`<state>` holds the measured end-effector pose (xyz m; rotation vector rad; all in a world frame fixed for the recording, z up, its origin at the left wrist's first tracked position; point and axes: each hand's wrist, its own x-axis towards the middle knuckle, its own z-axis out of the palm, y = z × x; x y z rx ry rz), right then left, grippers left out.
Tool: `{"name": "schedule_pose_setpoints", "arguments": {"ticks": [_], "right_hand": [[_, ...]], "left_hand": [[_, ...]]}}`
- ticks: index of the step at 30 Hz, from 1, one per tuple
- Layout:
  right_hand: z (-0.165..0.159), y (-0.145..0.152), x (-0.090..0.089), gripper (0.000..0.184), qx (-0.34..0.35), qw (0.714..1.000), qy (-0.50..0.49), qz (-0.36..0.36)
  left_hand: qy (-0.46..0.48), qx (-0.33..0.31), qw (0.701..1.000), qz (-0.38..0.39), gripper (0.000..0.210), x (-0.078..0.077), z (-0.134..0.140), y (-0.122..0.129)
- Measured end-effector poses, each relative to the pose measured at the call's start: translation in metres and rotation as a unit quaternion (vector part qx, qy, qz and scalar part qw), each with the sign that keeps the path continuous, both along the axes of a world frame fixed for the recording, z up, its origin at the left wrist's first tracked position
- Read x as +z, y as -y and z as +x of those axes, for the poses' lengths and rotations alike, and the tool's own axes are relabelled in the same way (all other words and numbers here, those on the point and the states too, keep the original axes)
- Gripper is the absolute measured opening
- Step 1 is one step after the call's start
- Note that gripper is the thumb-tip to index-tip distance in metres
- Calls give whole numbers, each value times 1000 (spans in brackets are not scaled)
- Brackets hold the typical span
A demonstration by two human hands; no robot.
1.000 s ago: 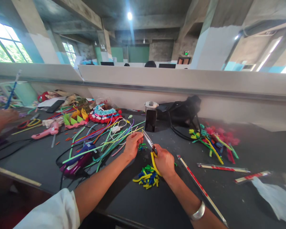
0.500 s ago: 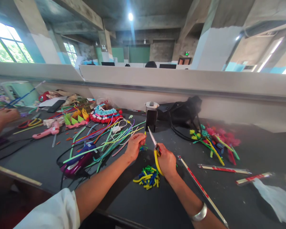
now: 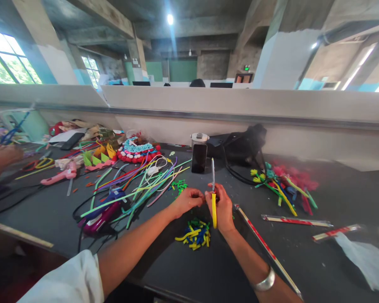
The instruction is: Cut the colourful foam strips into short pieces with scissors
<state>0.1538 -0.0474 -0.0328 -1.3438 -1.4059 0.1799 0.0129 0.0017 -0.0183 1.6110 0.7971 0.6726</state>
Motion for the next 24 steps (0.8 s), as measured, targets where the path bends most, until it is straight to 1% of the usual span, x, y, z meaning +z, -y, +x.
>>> {"name": "schedule_pose_setpoints", "arguments": {"ticks": [3,6,8,11,14,17,20,22,24], "right_hand": [[1,-1,-1,30,-7,1000,13,-1],[2,-1,0,33,-42,999,17,-12],[3,-1,0,35,-54,998,2,-23],[5,-2,0,39,-46,997,-44,-41],[6,-2,-1,42,-32,995,-69,-56],[5,-2,0,40,-39,996,-57,-54],[4,-1,0,40,-48,997,-35,-49],[2,0,2,41,-49,997,-24,-47],[0,1,3,40,-53,998,-15,-37]], "left_hand": [[-16,10,999,45,15,-2,0,0],[-41,35,989,139,15,0,1,2],[-60,43,972,223,11,2,1,5],[-80,42,937,338,6,5,1,8],[-105,39,911,398,4,4,1,9],[-120,42,905,406,4,2,1,9],[-117,49,912,390,4,-1,2,9],[-100,59,925,362,4,-2,3,10],[-68,69,951,295,5,-2,5,10]]}}
